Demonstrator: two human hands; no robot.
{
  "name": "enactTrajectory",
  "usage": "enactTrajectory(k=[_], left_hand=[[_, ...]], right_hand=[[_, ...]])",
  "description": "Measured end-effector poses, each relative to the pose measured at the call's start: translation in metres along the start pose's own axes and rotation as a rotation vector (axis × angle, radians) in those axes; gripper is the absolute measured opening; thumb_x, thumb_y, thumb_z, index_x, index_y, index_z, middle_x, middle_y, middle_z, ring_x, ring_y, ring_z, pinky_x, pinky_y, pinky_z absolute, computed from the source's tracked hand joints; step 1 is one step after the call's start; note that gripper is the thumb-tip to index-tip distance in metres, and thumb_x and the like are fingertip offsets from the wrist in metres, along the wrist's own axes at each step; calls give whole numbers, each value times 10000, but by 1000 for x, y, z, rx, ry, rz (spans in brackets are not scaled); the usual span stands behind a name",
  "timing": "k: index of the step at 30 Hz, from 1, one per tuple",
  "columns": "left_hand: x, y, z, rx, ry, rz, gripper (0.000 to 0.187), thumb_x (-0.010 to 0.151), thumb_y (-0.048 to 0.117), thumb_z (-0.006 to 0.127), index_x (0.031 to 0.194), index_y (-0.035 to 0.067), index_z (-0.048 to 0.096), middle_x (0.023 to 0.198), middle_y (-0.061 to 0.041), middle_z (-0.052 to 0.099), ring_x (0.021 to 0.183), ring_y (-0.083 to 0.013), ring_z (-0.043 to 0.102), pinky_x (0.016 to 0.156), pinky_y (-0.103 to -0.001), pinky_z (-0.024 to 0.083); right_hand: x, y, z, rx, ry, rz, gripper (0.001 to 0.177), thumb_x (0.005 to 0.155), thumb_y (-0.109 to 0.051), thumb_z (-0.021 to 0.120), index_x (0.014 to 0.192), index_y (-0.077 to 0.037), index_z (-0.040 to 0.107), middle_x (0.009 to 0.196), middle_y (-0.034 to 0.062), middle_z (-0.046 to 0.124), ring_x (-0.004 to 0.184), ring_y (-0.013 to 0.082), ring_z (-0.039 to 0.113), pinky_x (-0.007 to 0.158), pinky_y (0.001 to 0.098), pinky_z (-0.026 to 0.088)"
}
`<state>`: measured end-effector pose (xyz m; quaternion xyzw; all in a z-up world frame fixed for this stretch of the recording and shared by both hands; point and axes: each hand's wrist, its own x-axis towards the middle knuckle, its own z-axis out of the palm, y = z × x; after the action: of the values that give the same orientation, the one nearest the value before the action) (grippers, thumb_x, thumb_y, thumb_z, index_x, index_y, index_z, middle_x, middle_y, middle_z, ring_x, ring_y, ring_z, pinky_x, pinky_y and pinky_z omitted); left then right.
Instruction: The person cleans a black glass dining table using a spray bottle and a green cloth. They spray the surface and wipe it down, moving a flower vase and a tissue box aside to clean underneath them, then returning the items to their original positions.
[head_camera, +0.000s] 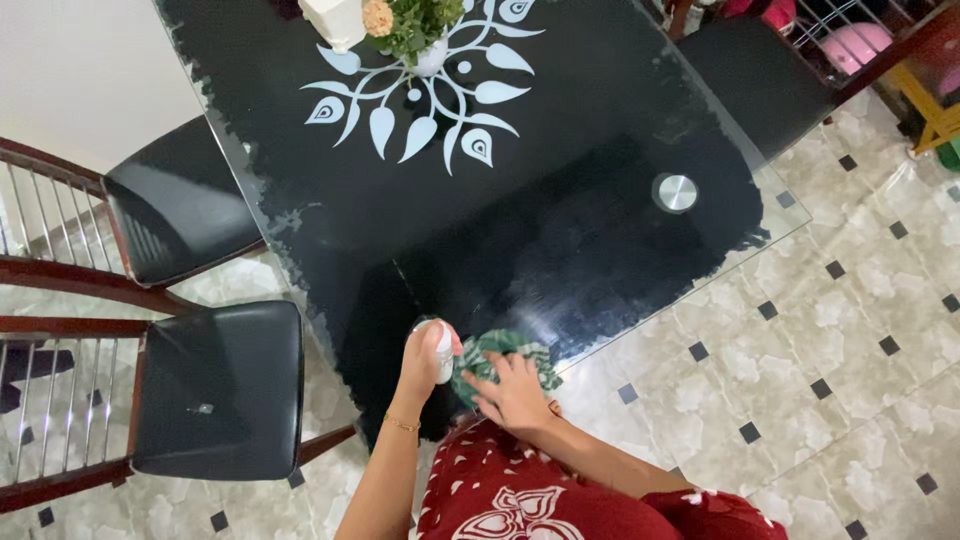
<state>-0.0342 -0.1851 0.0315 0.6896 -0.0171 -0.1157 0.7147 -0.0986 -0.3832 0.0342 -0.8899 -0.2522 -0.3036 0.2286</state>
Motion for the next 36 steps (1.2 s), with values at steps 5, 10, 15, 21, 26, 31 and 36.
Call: enactTrajectory(k=[5,10,15,21,26,31,36], left_hand=[[5,6,16,-54,13,-64,472,987,419,468,765,33,625,753,-72,653,722,-151,630,695,-310,513],[-10,-5,21,-26,8,-66,516,1006,460,465,771,34,638,736,-74,647,705,-151,610,676,-299,489],[-18,-14,14,-152,40,-99,521,1001,475,469,789,35,650,731,-83,653,714,-177,646,696,-309,519],[3,-7,9,-45,57,-49,598,989,500,442,735,6,663,721,-131,717,713,-188,712,693,-313,547],[9,-13,0,-83,20,1,599,1007,479,431,744,-7,663,711,-124,719,690,-177,694,656,-302,523],[2,-35,-16,-257,114,-183,378,962,331,587,808,-7,659,682,-100,645,582,-186,614,572,-334,529],[-4,-34,-48,-191,167,-177,464,1003,349,560,740,-23,646,641,-100,654,530,-173,595,531,-314,502]], right_hand=[[-23,150,-5,-247,-562,258,139,875,-291,696,948,-206,778,671,44,673,550,213,598,517,421,465],[-30,292,-62,-512,8,613,376,939,-387,722,1281,-230,717,1355,281,552,1098,476,553,902,574,434],[5,216,-26,-631,-69,593,321,998,-313,625,1160,-45,696,1333,302,557,1091,444,545,901,562,424],[4,-3,-23,113,-155,-139,374,778,-418,618,1053,-228,788,1006,170,720,809,313,637,822,451,418],[22,136,-14,-327,-551,221,424,765,-517,724,843,-102,759,747,174,691,725,355,626,672,534,455],[37,262,-28,-590,-37,681,385,959,-439,679,1278,-235,742,1334,272,525,1054,504,518,833,611,427],[79,112,16,-512,-384,553,292,872,-345,657,998,-109,776,1043,178,696,1084,418,569,844,600,434]])
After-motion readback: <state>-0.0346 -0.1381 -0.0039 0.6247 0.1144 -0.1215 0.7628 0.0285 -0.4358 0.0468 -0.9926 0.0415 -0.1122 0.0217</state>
